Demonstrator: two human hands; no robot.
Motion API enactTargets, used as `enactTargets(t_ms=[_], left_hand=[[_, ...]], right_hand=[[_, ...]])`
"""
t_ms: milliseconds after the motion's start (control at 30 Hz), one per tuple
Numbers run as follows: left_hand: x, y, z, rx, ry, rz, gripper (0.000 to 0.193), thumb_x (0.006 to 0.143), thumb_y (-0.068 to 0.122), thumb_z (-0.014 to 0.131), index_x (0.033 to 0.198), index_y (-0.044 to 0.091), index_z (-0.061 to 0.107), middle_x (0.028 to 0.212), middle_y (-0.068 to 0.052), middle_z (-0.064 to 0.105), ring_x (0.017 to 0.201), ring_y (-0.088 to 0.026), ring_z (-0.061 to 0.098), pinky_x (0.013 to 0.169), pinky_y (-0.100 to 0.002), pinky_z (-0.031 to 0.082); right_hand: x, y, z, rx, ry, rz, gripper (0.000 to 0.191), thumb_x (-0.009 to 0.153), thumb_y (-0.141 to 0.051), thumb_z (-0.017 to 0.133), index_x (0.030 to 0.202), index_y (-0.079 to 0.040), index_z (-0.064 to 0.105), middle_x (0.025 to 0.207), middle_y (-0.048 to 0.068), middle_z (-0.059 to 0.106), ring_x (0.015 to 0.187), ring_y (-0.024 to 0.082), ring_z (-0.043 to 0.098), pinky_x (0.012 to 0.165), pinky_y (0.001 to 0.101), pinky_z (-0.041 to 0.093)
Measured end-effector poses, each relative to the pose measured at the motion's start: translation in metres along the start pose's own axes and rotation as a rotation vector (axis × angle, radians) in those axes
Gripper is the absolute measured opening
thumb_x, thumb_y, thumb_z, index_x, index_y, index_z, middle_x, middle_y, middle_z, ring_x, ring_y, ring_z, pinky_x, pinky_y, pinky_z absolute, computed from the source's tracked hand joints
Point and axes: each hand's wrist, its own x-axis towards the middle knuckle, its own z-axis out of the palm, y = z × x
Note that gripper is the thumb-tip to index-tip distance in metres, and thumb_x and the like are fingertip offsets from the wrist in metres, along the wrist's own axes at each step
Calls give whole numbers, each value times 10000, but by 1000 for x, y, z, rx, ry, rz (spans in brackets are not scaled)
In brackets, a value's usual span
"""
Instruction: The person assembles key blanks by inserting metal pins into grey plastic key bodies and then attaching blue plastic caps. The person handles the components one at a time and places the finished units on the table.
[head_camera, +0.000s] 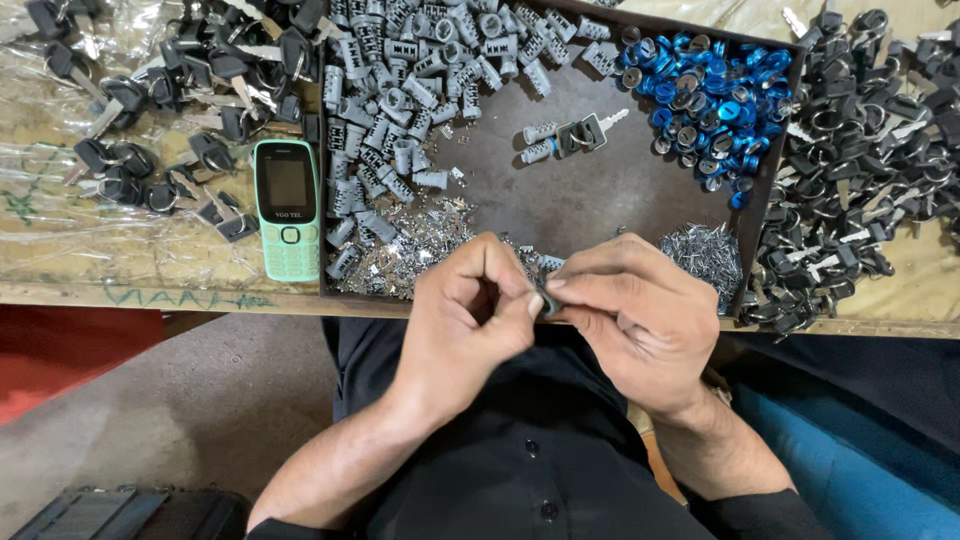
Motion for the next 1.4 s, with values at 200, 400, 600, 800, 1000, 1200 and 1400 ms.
enactTargets(t_ms=[200, 400, 600, 800, 1000, 1200, 1400], left_hand=[[-2, 12, 12, 918, 74, 538, 189, 907, 3, 748, 1077, 23, 668, 1046, -92, 659, 921, -232, 698, 766, -316, 589], [6, 17, 13, 977, -39, 526, 183, 857, -25, 743, 1025, 2, 674, 1007, -123, 668, 868, -285, 707, 730, -350, 564], [12, 6, 1, 729, 106, 287, 58, 894, -24, 695, 909, 7, 648, 882, -53, 645, 705, -144, 617, 621, -264, 486], [8, 1, -6, 721, 157, 284, 50, 874, -33, 645, 904, 2, 624, 844, -51, 588, 664, -123, 544, 576, -266, 415], [9, 3, -6, 734, 52, 310, 99, 872, -16, 681, 949, 10, 624, 893, -71, 584, 667, -129, 556, 576, -278, 444], [12, 1, 1, 625, -113, 415, 137, 935, 2, 742, 1022, 14, 637, 989, -82, 625, 830, -196, 622, 732, -297, 519], [10, -3, 2, 561, -77, 432, 145, 929, -37, 741, 990, 13, 620, 984, -85, 638, 834, -189, 632, 746, -284, 529]], right_hand=[[-4, 8, 0, -25, 21, 148, 290, 748, 103, 806, 986, -8, 685, 964, 123, 719, 813, 185, 704, 679, 267, 527], [-6, 12, 6, -14, -8, 145, 319, 739, 10, 840, 968, -27, 621, 979, 109, 702, 858, 197, 711, 757, 297, 574], [19, 56, -47, -651, 42, 173, 135, 889, -97, 836, 996, -81, 755, 994, 115, 670, 841, 248, 669, 701, 359, 522], [24, 76, -52, -835, 13, 68, 128, 894, -41, 804, 987, -85, 727, 1075, 126, 602, 880, 273, 654, 747, 350, 503], [0, 46, -24, -143, 168, 446, 149, 936, 37, 670, 1076, 25, 619, 901, 82, 616, 760, 144, 583, 693, 292, 491], [-22, 21, -12, 575, -31, 472, 252, 985, 125, 577, 1214, 90, 676, 1097, 148, 665, 945, 182, 721, 848, 279, 613], [-25, 22, -4, 624, 16, 382, 235, 969, 107, 642, 1199, 67, 672, 1161, 153, 640, 1031, 181, 693, 909, 299, 633]])
